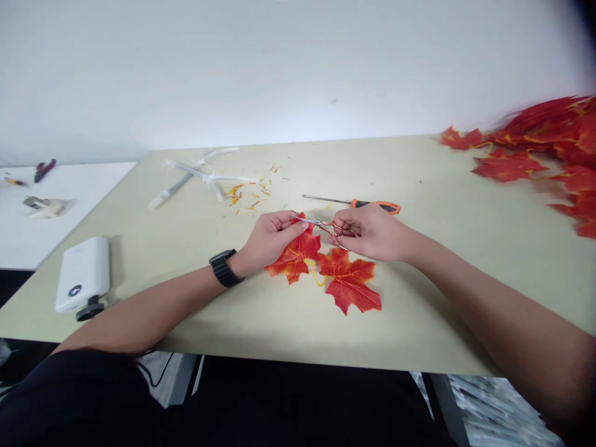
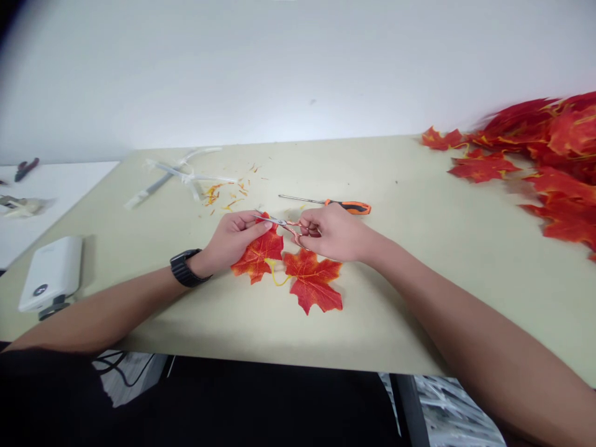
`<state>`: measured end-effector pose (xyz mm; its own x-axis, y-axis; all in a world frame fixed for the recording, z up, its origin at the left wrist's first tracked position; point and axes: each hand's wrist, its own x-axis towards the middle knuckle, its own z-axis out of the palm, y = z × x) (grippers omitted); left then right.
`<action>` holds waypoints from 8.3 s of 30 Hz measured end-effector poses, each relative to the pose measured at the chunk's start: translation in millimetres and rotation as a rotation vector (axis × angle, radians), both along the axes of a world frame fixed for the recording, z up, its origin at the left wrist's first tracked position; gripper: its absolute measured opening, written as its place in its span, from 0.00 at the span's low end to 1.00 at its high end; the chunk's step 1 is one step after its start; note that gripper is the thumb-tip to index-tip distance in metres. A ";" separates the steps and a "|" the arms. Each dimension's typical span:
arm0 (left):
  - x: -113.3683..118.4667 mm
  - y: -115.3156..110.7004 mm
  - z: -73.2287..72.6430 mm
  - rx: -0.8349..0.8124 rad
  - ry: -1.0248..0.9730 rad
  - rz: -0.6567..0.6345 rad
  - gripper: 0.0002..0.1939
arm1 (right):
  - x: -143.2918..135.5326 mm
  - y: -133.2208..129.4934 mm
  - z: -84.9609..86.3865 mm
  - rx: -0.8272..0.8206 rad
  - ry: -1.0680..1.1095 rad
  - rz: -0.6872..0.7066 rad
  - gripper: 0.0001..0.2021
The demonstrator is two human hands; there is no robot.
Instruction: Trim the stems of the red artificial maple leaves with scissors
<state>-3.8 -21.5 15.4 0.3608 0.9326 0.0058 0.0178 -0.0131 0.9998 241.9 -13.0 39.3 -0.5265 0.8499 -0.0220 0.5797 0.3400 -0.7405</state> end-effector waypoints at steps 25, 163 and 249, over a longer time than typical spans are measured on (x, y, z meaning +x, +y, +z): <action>2.7 -1.2 -0.6 -0.077 -0.153 0.031 0.12 | -2.7 0.9 -14.5 0.057 0.086 0.026 0.10; 8.0 6.3 -12.0 -0.076 -0.160 0.078 0.16 | -32.3 -12.6 -22.0 -0.341 0.718 -0.434 0.19; -14.8 26.4 -8.7 -0.019 -0.011 -0.052 0.15 | 12.2 11.8 -8.9 -0.279 0.183 -0.002 0.09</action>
<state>-18.6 4.9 6.7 0.4086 0.9127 -0.0075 0.0067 0.0052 1.0000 254.1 -1.2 30.4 -0.5418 0.8253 -0.1589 0.4286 0.1087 -0.8969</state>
